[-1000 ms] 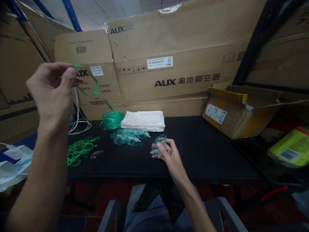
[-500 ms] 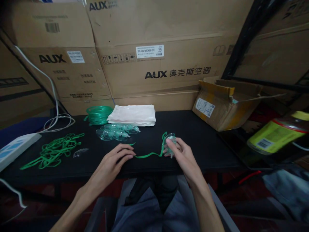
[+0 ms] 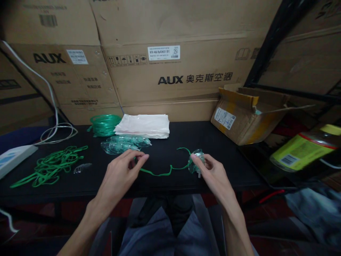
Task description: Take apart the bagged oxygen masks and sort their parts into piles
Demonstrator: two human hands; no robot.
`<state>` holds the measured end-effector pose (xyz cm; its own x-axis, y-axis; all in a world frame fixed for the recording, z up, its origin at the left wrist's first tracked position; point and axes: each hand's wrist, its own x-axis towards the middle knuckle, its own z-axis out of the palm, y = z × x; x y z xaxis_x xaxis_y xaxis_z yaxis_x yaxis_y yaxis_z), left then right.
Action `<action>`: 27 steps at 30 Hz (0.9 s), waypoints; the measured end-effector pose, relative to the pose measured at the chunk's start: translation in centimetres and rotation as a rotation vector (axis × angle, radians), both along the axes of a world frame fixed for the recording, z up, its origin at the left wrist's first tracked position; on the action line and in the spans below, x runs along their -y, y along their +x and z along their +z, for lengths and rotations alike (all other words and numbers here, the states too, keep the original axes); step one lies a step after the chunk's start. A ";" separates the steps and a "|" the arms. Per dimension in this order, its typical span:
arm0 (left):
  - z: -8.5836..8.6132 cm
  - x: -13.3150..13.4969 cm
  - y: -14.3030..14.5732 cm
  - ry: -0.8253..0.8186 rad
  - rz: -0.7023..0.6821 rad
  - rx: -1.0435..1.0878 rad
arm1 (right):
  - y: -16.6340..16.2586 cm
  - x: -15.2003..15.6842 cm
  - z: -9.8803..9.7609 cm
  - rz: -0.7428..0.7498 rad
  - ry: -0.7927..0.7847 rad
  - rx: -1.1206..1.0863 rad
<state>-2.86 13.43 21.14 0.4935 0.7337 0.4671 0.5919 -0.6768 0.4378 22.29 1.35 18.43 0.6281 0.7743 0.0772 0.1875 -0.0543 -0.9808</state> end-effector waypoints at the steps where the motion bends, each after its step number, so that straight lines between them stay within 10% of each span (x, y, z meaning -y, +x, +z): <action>1: -0.1 -0.4 -0.5 -0.002 0.085 -0.017 | 0.3 0.3 0.0 -0.013 -0.008 0.027; 7: -1.7 -1.9 -1.9 -0.072 0.276 -0.175 | 0.5 0.0 -0.2 0.063 0.017 0.111; 19: -2.2 -3.2 -2.5 -0.148 0.018 -0.203 | -3.2 -2.4 0.4 0.555 -0.011 -0.093; 27: -3.3 -3.6 -1.0 0.067 -0.153 -0.211 | -2.2 -1.5 0.9 0.445 0.069 -0.101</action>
